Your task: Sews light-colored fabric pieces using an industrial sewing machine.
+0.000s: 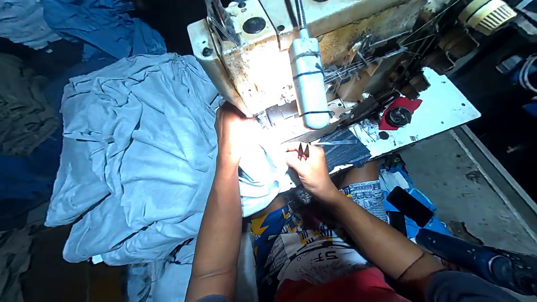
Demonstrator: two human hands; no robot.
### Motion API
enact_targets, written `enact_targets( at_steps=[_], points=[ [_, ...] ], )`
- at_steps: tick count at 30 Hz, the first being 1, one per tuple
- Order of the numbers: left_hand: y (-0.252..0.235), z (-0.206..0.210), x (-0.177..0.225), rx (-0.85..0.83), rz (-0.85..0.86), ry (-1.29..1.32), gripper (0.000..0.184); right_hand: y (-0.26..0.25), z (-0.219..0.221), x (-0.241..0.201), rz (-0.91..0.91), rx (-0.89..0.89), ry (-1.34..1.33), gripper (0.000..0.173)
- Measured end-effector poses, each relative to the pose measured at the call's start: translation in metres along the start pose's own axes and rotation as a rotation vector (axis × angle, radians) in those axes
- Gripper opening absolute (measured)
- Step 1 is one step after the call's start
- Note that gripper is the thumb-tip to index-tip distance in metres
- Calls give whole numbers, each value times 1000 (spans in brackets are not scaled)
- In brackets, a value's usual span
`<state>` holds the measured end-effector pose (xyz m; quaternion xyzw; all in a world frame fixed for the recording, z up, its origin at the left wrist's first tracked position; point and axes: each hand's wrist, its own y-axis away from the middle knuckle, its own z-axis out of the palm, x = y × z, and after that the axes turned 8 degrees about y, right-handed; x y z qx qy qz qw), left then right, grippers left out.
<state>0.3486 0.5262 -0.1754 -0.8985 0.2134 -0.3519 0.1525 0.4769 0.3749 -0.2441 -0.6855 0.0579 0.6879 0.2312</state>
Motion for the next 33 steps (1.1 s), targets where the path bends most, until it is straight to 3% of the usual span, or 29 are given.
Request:
enact_targets(
  at_steps=[7, 12, 16, 19, 21, 23, 26, 29, 31, 33],
  points=[
    [-9, 9, -7, -3, -120, 62, 63, -12, 5, -3, -18, 2, -32, 3],
    [-11, 9, -10, 5, -127, 137, 56, -12, 6, -5, 95, -45, -87, 2],
    [-8, 7, -10, 43, -36, 101, 48, -9, 6, -1, 17, -54, -39, 7],
    [30, -10, -5, 136, 94, 173, 35, 0, 3, 5, -28, -150, 31, 20],
    [80, -24, -14, 173, 126, 146, 52, 10, -2, 10, -8, -232, 74, 22],
    [122, -30, -37, 140, 30, 27, 69, 16, -13, 18, 17, -268, 92, 18],
    [162, -61, -72, 67, -157, -114, 57, 17, -33, 28, 33, -239, 198, 18],
    [167, -113, -66, 68, -309, 189, 48, 16, -36, 22, -17, -190, 238, 23],
    [163, -137, -39, 41, -302, 540, 47, 22, -28, 5, -77, -237, 173, 24],
    [155, -149, -10, 20, -228, 719, 45, 28, -14, -14, -122, -339, 63, 24]
  ],
)
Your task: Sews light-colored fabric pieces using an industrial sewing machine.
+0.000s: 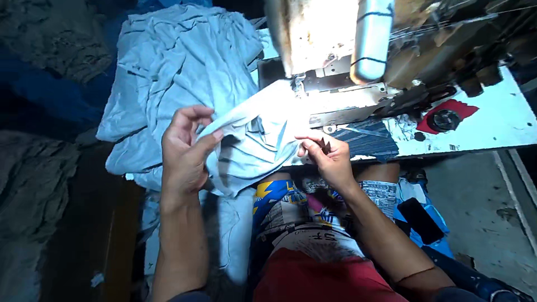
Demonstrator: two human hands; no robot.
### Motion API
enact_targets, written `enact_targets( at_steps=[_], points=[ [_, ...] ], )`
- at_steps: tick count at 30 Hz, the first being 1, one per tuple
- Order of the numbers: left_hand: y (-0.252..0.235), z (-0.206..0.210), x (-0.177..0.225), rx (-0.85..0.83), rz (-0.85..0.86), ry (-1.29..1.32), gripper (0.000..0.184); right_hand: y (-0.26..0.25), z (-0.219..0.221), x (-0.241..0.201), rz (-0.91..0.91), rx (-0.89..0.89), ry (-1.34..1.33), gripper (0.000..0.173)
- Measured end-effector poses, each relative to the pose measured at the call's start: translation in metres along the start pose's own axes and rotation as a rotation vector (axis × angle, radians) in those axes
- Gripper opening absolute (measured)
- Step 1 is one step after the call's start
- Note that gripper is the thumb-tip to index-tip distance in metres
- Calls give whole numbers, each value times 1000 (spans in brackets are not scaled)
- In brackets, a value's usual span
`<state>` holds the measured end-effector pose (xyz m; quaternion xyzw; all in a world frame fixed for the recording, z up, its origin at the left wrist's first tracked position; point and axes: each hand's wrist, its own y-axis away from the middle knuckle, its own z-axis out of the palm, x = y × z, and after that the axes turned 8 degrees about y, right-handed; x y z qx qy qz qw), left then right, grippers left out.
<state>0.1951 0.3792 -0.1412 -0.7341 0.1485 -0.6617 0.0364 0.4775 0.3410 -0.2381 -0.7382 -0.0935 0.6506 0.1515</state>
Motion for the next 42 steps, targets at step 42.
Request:
enact_targets(
  at_steps=[42],
  points=[
    [-38, 41, -28, -751, 183, -562, 44, -23, -7, -12, 240, -344, -29, 25]
  ],
)
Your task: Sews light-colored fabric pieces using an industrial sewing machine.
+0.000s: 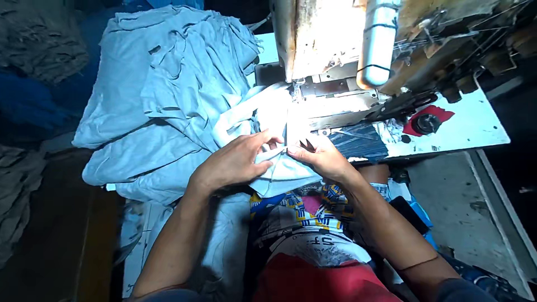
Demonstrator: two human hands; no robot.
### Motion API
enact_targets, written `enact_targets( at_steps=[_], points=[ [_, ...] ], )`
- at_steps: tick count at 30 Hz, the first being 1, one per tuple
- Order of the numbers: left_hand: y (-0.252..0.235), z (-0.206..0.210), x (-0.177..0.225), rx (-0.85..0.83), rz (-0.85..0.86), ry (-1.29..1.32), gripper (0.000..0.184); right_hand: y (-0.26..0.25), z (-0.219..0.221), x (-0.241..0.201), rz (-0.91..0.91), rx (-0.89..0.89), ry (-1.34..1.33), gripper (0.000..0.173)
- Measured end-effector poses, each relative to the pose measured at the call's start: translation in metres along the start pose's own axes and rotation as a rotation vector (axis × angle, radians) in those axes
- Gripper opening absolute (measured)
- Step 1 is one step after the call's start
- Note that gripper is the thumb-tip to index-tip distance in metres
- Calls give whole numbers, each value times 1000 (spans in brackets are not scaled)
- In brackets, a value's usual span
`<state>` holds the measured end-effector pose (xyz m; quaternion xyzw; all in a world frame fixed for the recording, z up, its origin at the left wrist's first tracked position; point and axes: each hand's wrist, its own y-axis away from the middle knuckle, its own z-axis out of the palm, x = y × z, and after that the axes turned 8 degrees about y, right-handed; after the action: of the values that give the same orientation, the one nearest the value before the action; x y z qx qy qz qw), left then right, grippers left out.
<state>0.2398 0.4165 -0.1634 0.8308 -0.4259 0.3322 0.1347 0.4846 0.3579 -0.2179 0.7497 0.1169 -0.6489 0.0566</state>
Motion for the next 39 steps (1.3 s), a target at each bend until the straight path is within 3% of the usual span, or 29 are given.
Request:
enact_targets(
  at_steps=[4, 6, 15, 20, 24, 27, 31, 34, 36, 39],
  points=[
    [9, 0, -4, 207, -24, 15, 16, 1, -2, 2, -17, 34, -45, 6],
    [13, -2, -4, 247, -38, 70, 11, 1, -2, 3, -51, 50, -83, 14],
    [22, -1, 1, 276, -17, 322, 17, 14, 2, -1, -191, 118, -183, 8],
    [19, 4, 0, 300, 75, 327, 24, 24, 2, -10, -226, 144, -42, 14],
    [11, 5, 7, 343, 91, 275, 7, 28, 1, -17, -341, 153, 132, 20],
    [5, 5, 18, 389, 129, 108, 20, 29, 1, -21, -480, 126, 289, 22],
    [13, -7, 30, 182, 195, -130, 29, 35, 4, -32, -663, 26, 467, 20],
    [32, -24, 40, 92, 278, -191, 22, 44, 3, -39, -714, -58, 527, 26],
    [56, -49, 43, 69, 312, -67, 19, 50, -5, -41, -647, -45, 458, 24],
    [119, -88, 18, 42, 436, 295, 17, 52, -24, -33, -484, 109, 297, 24]
  ],
)
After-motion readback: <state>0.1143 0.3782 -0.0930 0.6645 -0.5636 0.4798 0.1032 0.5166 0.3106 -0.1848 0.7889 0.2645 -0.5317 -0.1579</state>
